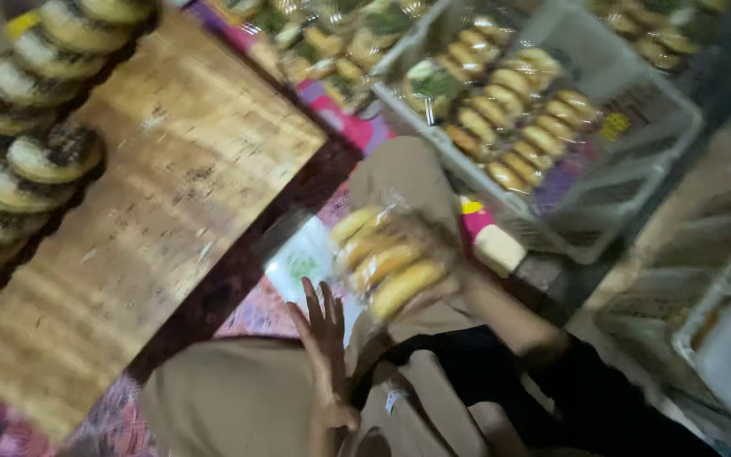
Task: The person sits on a patterned floor mat and repeatedly picks doughnuts from a wooden board, places them into clear plastic bags, and sets the packaged doughnuts into a nearby crate. The task involves handling doughnuts and plastic bags by hand.
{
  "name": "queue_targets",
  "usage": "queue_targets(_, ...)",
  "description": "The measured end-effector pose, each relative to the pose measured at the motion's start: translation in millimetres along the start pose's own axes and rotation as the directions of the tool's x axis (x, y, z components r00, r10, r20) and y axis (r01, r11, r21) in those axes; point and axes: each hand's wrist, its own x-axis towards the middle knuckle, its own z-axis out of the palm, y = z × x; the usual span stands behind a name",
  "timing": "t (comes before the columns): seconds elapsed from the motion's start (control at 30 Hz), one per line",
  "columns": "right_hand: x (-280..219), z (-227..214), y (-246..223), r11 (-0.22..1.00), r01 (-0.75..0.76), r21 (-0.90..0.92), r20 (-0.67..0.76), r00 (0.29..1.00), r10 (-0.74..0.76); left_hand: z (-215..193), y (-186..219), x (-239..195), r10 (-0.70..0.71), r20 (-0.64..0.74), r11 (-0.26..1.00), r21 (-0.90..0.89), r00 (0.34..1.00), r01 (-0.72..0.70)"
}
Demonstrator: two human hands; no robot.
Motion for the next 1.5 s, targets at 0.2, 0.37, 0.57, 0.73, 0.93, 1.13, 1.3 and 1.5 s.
queue_targets(0.2,-69,-183,24,0.645,-0.435,-0.629,-0.489,0.865,0.107,43,29,-5,0.231,0.300,0.917,0.252,0.926,-0.310)
queue_targets(0.37,-95,-185,104,0.313,-0.623,-0.717,-0.484,0.768,0.419,-44,-21,-4,0.228,0.162,0.939,0.225,0.960,-0.261)
queue_targets(0.57,-118,-159,178,0.253,-0.683,-0.685,-0.447,0.668,0.595,-108,-51,13,0.237,0.357,0.969,-0.023,0.904,-0.245)
queue_targets(0.73,-159,-145,216,0.270,-0.471,-0.840,-0.322,0.833,0.450,-62,-29,-25,0.236,0.083,0.955,0.164,0.968,-0.246)
queue_targets(0.93,-124,-172,176,0.149,-0.590,-0.794,-0.343,0.636,0.691,-38,8,-38,0.208,0.035,0.893,0.401,0.978,-0.204)
queue_targets(1.13,16,-40,78,0.717,-0.407,-0.566,-0.086,0.894,0.440,-84,-30,1,0.160,-0.163,0.824,0.565,0.974,-0.041)
queue_targets(1.3,118,194,127,0.870,0.185,-0.457,0.511,0.855,0.086,-118,-76,89,0.461,-0.145,0.120,0.988,0.876,0.101)
queue_targets(1.5,149,262,201,0.752,0.226,-0.620,0.532,0.825,0.191,-110,-77,91,0.438,-0.193,0.150,0.979,0.878,0.140)
